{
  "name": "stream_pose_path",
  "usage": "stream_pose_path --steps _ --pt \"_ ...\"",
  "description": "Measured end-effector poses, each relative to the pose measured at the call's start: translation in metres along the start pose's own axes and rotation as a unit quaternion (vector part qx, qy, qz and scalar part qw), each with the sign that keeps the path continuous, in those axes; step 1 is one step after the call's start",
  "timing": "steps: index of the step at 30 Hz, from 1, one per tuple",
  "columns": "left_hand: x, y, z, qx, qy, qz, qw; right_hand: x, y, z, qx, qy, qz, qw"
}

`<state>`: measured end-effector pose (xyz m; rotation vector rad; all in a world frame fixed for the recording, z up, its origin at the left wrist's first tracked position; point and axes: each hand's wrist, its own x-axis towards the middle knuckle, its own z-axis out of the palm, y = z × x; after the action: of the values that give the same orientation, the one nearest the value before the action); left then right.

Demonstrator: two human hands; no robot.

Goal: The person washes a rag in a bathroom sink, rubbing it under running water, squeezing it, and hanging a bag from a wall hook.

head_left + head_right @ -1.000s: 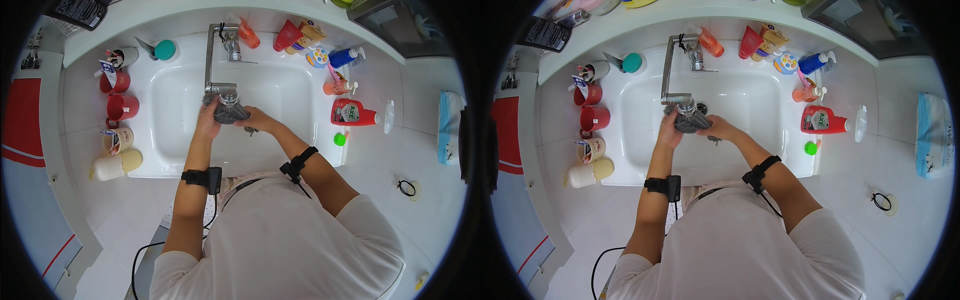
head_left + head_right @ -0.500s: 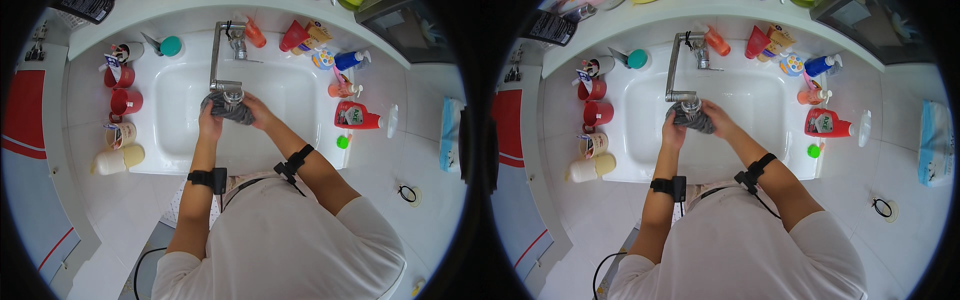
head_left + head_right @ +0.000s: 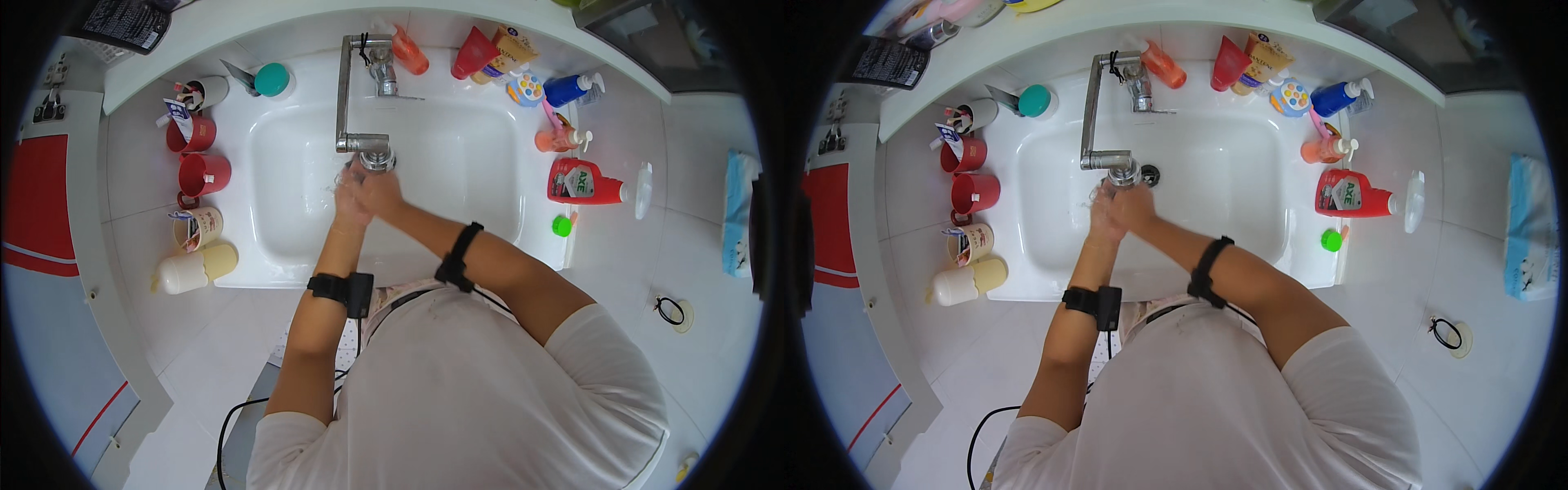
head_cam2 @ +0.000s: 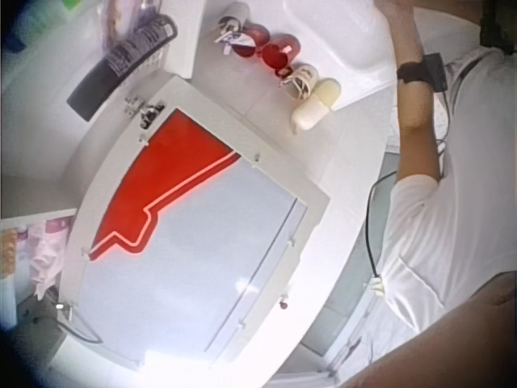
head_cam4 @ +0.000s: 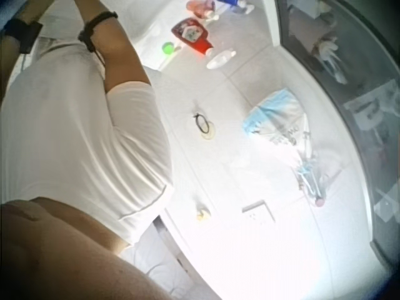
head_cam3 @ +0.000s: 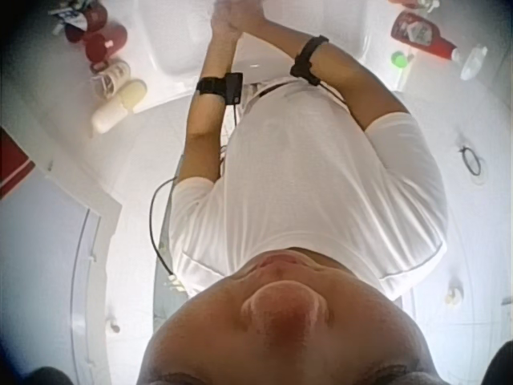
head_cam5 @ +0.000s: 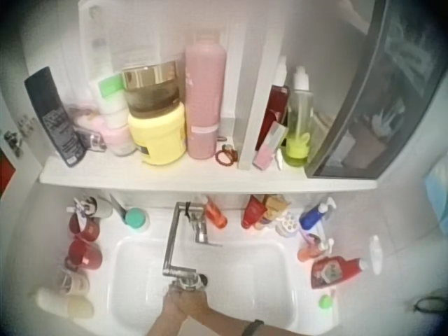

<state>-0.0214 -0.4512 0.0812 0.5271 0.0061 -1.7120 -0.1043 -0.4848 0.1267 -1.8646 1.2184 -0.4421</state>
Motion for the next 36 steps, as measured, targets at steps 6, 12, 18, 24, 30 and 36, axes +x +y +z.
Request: stream_pose_path --steps 6,12,18,24,30,36 --pt "0.005 -0.02 0.025 0.069 0.189 0.044 0.979 0.017 0.017 -0.007 0.154 0.212 0.1 0.96" --pt "0.008 -0.009 0.031 0.059 0.162 0.006 0.985 0.022 0.019 -0.006 0.053 0.139 0.065 0.987" --pt "0.014 0.003 0.005 0.083 0.051 0.03 0.995 0.017 0.015 0.017 0.103 0.218 0.101 0.965" --pt "0.0 -0.017 0.01 0.075 0.154 0.02 0.985 0.025 0.027 -0.002 0.09 0.014 0.128 0.988" --pt "-0.004 0.011 -0.002 -0.083 0.086 0.028 0.992 0.024 0.03 0.01 0.119 0.238 0.026 0.964" --pt "-0.024 -0.009 0.015 0.113 0.163 0.003 0.98 0.039 0.047 -0.019 0.045 0.084 0.027 0.995"
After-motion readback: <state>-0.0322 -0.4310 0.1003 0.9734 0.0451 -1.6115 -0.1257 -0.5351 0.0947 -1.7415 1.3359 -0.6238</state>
